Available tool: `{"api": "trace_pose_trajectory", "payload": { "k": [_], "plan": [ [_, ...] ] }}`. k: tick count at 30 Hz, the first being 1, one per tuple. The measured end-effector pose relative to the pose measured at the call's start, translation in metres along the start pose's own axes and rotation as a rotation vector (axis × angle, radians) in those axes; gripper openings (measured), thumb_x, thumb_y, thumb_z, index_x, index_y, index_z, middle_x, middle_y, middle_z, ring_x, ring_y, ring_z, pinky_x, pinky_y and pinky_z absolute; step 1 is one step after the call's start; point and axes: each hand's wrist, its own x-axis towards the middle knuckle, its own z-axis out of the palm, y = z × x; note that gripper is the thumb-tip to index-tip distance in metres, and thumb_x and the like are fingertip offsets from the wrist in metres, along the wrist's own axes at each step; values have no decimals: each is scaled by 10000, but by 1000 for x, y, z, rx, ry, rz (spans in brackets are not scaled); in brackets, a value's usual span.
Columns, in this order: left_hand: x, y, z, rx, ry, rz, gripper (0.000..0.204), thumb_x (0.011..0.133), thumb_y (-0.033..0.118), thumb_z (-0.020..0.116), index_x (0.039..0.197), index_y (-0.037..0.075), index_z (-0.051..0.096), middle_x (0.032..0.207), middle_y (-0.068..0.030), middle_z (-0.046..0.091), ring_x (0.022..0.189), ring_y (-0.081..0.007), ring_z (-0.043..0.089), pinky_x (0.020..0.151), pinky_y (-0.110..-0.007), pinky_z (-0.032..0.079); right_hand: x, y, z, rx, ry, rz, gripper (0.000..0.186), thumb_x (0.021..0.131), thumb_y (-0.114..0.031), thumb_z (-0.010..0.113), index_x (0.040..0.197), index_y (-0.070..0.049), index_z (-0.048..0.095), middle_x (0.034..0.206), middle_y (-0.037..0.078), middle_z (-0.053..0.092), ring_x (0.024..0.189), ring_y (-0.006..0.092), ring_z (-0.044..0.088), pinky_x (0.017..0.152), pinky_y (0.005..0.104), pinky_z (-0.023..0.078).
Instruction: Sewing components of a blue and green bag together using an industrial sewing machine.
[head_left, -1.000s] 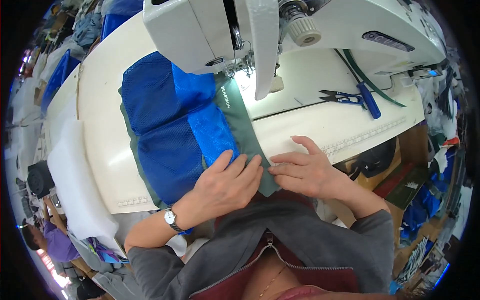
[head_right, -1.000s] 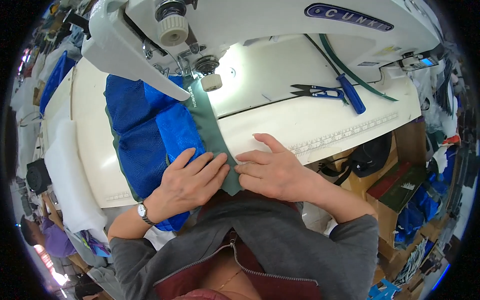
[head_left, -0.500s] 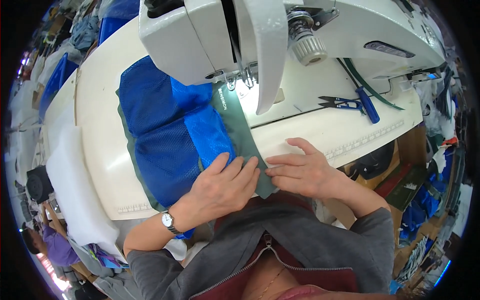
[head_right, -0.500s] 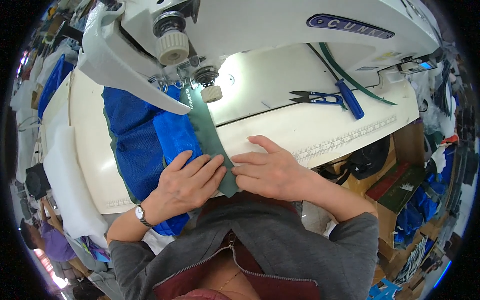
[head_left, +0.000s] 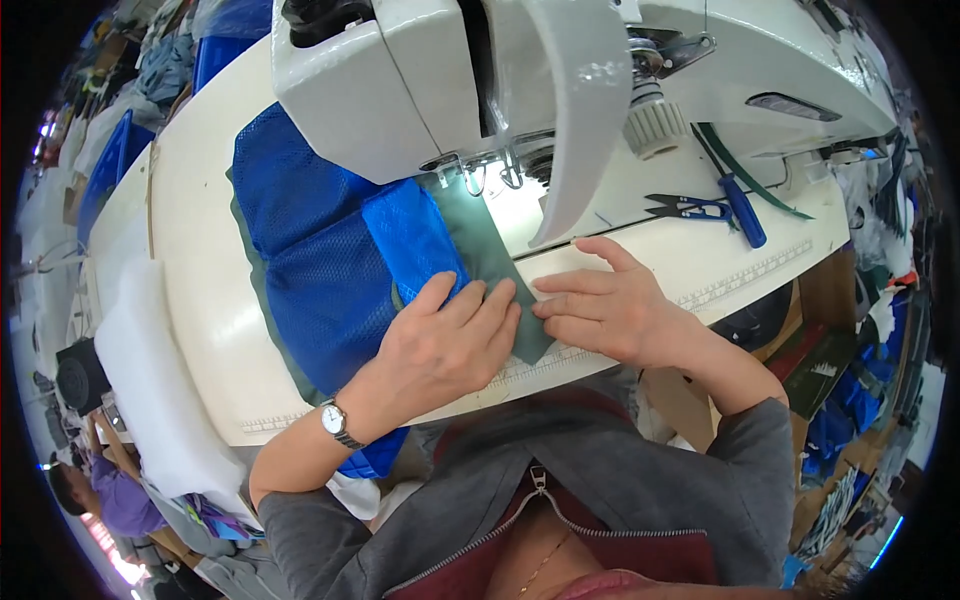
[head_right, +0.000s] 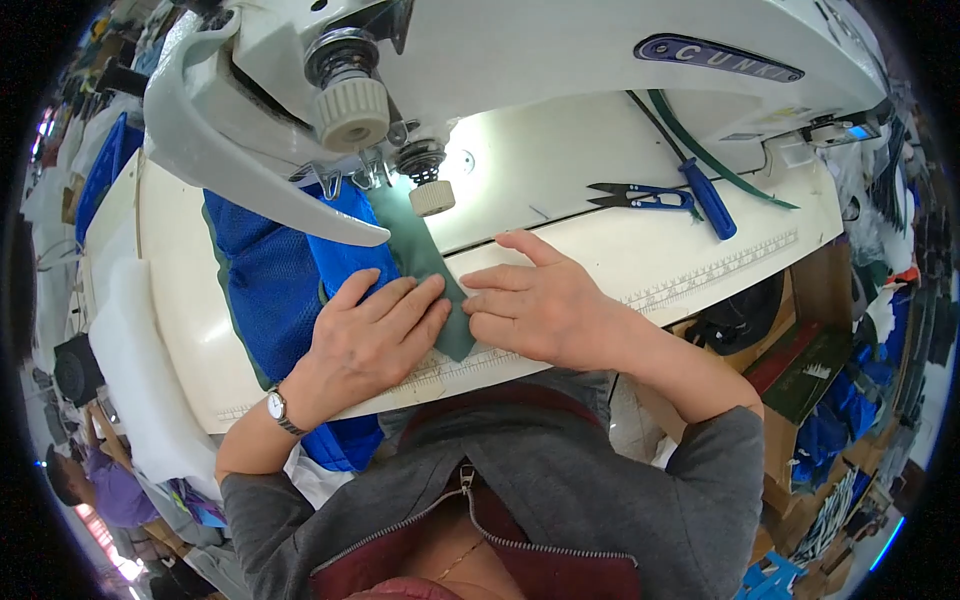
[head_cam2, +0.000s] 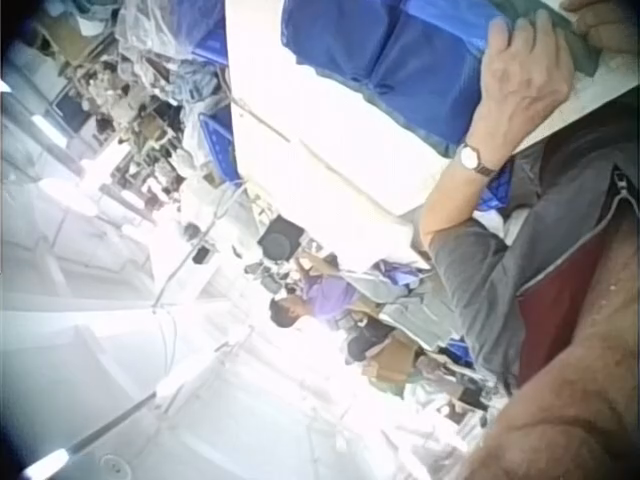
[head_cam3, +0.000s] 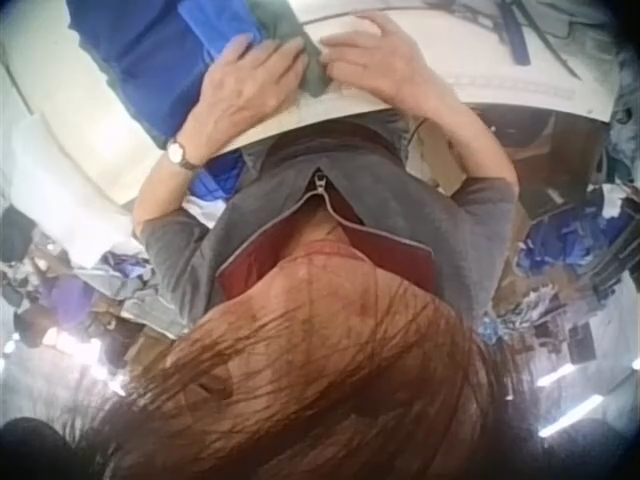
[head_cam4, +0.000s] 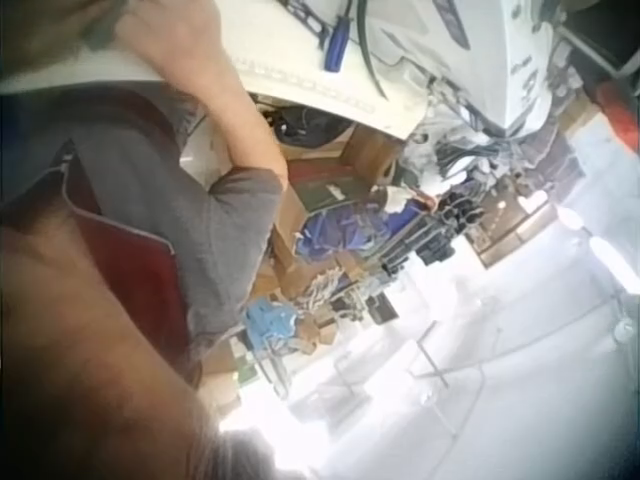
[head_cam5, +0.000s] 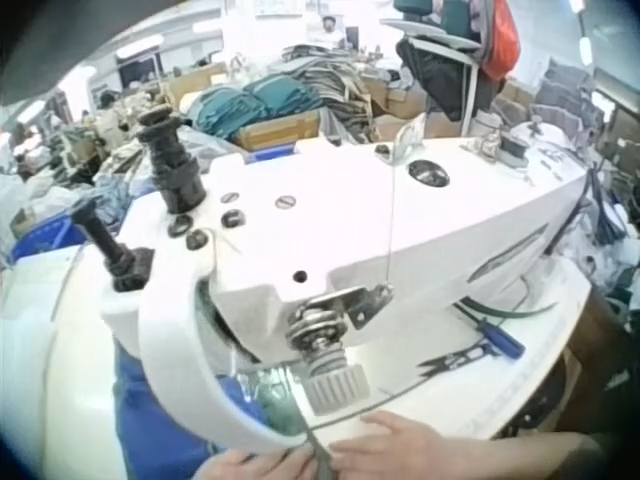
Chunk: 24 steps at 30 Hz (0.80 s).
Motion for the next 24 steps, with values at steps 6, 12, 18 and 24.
{"api": "trace_pose_trajectory", "payload": {
  "k": [6, 12, 18, 24],
  "plan": [
    [4, -13, 2, 49, 21, 26, 219, 732, 78, 665, 929, -16, 687, 1045, -141, 658, 874, -218, 613, 754, -335, 456, 11, 10, 6, -22, 84, -17, 51, 770, -136, 602, 794, -111, 563, 904, -10, 664, 1034, 163, 637, 1006, 474, 430],
    [6, -27, -1, 40, 21, 19, 208, 740, 76, 670, 931, -2, 687, 1038, -125, 663, 867, -195, 621, 758, -331, 455, 21, 19, 7, -37, 112, -30, 60, 771, -139, 599, 787, -112, 548, 874, -8, 660, 995, 166, 650, 1009, 470, 431],
    [7, -45, 2, 55, 36, 39, 214, 727, 73, 664, 930, 11, 689, 1031, -111, 681, 881, -179, 638, 779, -325, 453, 33, 27, 7, -2, 118, -9, 73, 741, -119, 618, 780, -112, 557, 841, -11, 663, 953, 166, 664, 1010, 448, 434],
    [14, -52, -4, 100, 16, 33, 254, 710, 78, 654, 954, 15, 683, 1026, -100, 683, 882, -180, 641, 803, -327, 457, 37, 37, 9, -121, 149, -43, 81, 723, -119, 630, 782, -124, 574, 770, -27, 631, 811, 156, 645, 1024, 425, 420]
  ]
}}
